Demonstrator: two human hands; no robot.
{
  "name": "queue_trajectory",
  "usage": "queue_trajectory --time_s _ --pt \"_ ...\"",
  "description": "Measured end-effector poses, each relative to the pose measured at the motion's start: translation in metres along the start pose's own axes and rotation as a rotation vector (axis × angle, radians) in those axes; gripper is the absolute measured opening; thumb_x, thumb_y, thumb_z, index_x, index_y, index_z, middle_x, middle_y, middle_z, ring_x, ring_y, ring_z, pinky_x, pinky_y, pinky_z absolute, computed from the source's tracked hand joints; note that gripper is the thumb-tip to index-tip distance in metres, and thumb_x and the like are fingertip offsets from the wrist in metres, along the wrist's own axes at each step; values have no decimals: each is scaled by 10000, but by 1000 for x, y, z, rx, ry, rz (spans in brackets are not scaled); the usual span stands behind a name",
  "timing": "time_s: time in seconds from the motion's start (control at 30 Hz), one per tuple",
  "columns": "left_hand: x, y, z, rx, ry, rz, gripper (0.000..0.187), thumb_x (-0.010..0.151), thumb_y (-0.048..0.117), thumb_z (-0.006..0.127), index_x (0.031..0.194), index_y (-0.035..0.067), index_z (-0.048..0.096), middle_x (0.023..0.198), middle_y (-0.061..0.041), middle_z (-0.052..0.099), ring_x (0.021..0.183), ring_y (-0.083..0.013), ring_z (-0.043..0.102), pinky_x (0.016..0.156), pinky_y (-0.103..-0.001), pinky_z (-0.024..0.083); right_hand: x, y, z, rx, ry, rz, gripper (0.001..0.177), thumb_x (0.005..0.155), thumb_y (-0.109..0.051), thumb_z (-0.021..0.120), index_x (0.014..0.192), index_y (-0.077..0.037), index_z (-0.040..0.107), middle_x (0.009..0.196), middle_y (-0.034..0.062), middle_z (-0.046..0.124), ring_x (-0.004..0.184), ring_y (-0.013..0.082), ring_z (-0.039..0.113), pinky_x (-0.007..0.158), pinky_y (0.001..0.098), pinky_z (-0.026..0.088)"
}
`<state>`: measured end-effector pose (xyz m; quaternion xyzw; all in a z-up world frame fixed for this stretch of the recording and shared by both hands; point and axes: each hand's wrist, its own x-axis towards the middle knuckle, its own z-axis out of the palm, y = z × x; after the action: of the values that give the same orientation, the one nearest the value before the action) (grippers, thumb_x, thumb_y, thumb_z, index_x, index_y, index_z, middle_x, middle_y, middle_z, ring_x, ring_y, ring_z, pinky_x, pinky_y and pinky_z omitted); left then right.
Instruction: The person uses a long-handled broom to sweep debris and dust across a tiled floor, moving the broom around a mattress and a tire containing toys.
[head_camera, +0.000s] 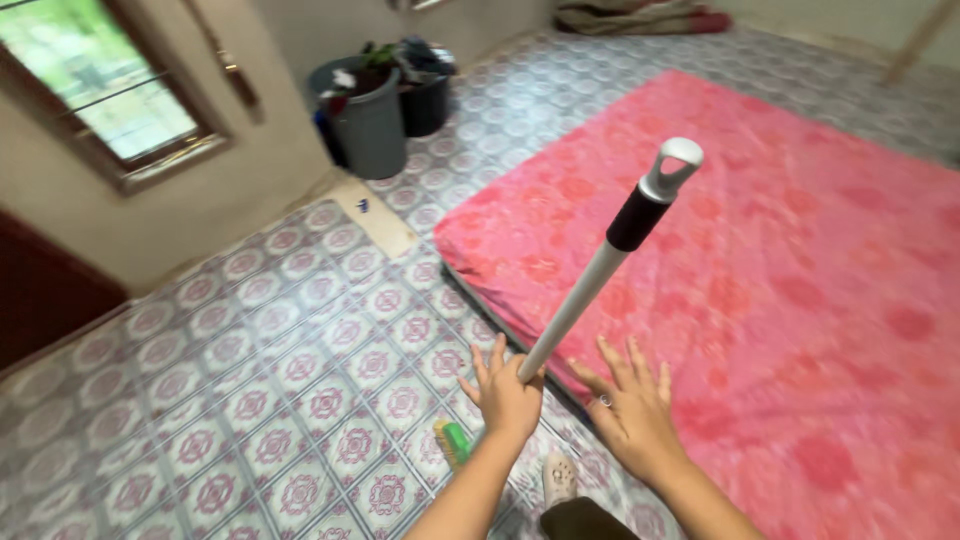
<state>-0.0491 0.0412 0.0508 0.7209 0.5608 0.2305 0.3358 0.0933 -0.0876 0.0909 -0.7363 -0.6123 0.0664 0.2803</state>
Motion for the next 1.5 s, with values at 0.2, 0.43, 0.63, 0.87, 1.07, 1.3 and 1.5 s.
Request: queue_trajectory --time_s 0.2,0.43,0.63,0.87,1.07,1.3,1.5 --pt "73 -22 -52 248 250 56 176 764 262 752 918 181 777 1644 -55 283 1540 -434 75 1135 -783 1 104 37 31 -102 -47 -106 525 893 -391 536 1417 -365 567 1635 63 279 1523 387 107 1112 709 14" --pt "136 -32 -82 341 465 107 343 665 171 750 1005 197 794 1656 -94 265 1500 -507 68 1054 -857 -30 224 31 72 -52 -117 -330 535 902 -411 525 1435 -368 545 1620 63 299 1523 380 123 1126 713 27" --pt "195 -44 -104 356 554 146 442 663 162 737 1099 215 784 1642 -110 276 1513 -495 70 1057 -858 -29 303 -17 108 13 -185 -430 542 904 -397 543 1445 -360 535 1625 70 302 1527 382 141 1128 720 30" --pt "299 -80 -150 312 518 179 548 642 177 741 1187 230 761 1648 -113 246 1517 -487 51 1058 -849 -36 405 -53 172 43 -174 -389 574 877 -388 566 1450 -347 542 1621 75 311 1510 403 157 1117 718 61" --pt "378 -102 -173 355 467 209 544 666 189 746 1207 247 746 1649 -112 255 1523 -473 75 1062 -851 -18 471 -74 205 -20 -97 -367 529 884 -395 560 1405 -302 574 1627 101 329 1518 394 180 1133 720 63" --pt "474 -113 -180 358 411 287 571 670 177 738 1239 232 734 1659 -113 254 1526 -478 72 1062 -844 -10 543 -68 230 -51 -99 -273 518 881 -402 558 1387 -303 601 1586 88 342 1506 393 170 1121 721 68" --pt "574 -112 -178 337 376 336 660 635 212 746 1294 212 719 1661 -123 238 1523 -473 57 1058 -846 -10 640 -37 260 -44 -105 -263 510 899 -395 537 1397 -304 593 1628 75 315 1524 386 167 1129 711 86"
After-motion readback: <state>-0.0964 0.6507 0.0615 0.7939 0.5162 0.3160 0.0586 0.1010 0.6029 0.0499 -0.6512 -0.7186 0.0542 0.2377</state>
